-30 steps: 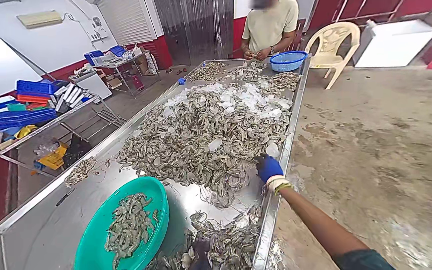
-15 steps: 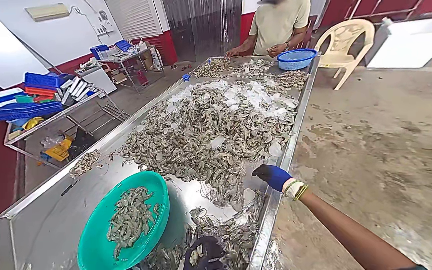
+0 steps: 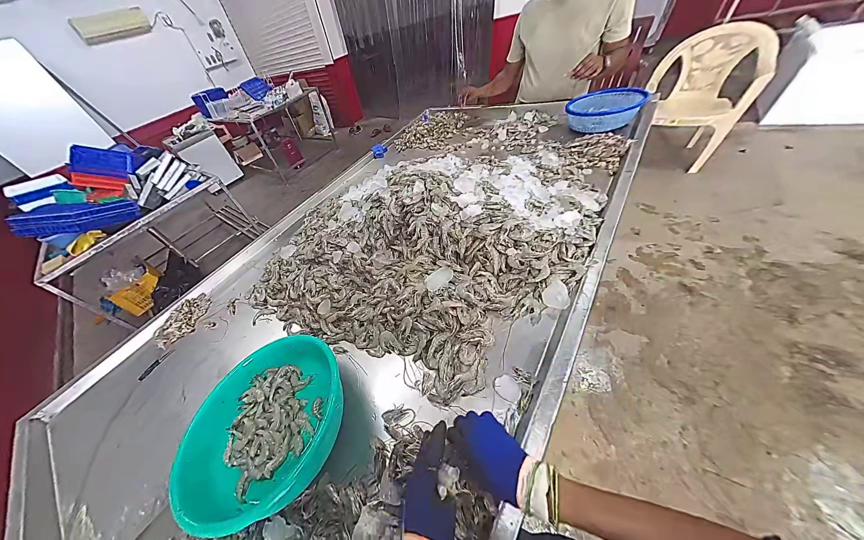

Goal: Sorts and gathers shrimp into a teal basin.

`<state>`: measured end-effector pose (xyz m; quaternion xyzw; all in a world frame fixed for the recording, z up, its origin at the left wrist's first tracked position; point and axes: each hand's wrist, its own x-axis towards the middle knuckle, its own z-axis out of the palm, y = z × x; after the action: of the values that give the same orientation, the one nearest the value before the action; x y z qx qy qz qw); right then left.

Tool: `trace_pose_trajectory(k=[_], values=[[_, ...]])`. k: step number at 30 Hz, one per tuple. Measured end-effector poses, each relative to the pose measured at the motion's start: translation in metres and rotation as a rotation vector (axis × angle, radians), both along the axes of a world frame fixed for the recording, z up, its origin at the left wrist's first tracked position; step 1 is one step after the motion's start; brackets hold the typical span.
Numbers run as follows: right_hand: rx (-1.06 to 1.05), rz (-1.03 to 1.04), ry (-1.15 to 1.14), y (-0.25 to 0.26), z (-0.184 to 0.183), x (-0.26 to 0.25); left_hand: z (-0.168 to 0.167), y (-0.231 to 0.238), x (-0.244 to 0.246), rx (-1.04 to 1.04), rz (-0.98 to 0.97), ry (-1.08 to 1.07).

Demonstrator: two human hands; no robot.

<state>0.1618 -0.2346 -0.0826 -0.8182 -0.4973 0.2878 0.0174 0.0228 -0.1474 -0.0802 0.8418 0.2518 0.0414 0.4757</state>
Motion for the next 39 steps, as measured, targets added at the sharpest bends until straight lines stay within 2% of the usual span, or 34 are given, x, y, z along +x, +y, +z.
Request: trace_pose_trajectory(k=[4,6,8,10,12,14,17,19,21,23,24,26,28,29,32,35,37,39], values=[[0.081,-0.061,-0.022,0.016,0.03,-0.019,0.012,-0.008,0.019,0.094,0.194,0.043],[0.077,-0.083,-0.031,0.017,0.036,-0.02,0.022,-0.009,0.023,0.091,0.236,0.166],[0.066,-0.082,-0.053,0.016,0.035,-0.018,0.035,-0.006,0.029,0.106,0.172,0.388],[0.058,-0.069,-0.075,0.013,0.029,-0.013,0.04,-0.003,0.033,0.089,0.06,0.494],[0.078,-0.04,-0.108,0.007,0.024,-0.004,0.035,0.0,0.032,0.016,0.001,0.434],[0.087,-0.108,-0.104,-0.001,0.029,0.013,0.029,0.005,0.027,-0.075,0.001,0.348],[0.143,-0.423,-0.132,-0.023,0.023,0.081,0.022,0.018,0.011,-0.174,0.036,0.187],[0.101,-0.577,-0.199,-0.034,-0.004,0.121,0.016,0.024,-0.001,-0.26,0.053,0.07],[0.001,-0.691,-0.161,-0.032,-0.018,0.115,0.011,0.024,-0.006,-0.365,0.081,-0.082],[-0.054,-0.764,-0.026,-0.013,-0.013,0.064,0.002,0.024,-0.006,-0.48,0.12,-0.269],[-0.069,-0.737,0.065,-0.002,-0.011,0.033,0.0,0.023,-0.007,-0.526,0.136,-0.334],[-0.034,-0.548,0.248,0.016,-0.009,-0.015,0.001,0.024,-0.01,-0.538,0.19,-0.379],[0.077,-0.352,0.368,0.023,-0.007,-0.021,0.0,0.031,-0.018,-0.508,0.192,-0.392],[0.13,-0.291,0.34,0.022,-0.003,-0.008,0.002,0.035,-0.023,-0.497,0.218,-0.403],[0.241,-0.214,0.03,0.005,-0.002,0.067,0.005,0.044,-0.036,-0.391,0.296,-0.358],[0.186,-0.155,-0.16,-0.009,-0.033,0.122,0.004,0.043,-0.031,-0.332,0.281,-0.228],[0.146,-0.182,-0.193,-0.014,-0.046,0.112,0.004,0.034,-0.021,-0.231,0.244,-0.14],[0.017,-0.307,-0.122,-0.01,-0.036,0.076,0.006,0.022,-0.01,-0.093,0.22,-0.038]])
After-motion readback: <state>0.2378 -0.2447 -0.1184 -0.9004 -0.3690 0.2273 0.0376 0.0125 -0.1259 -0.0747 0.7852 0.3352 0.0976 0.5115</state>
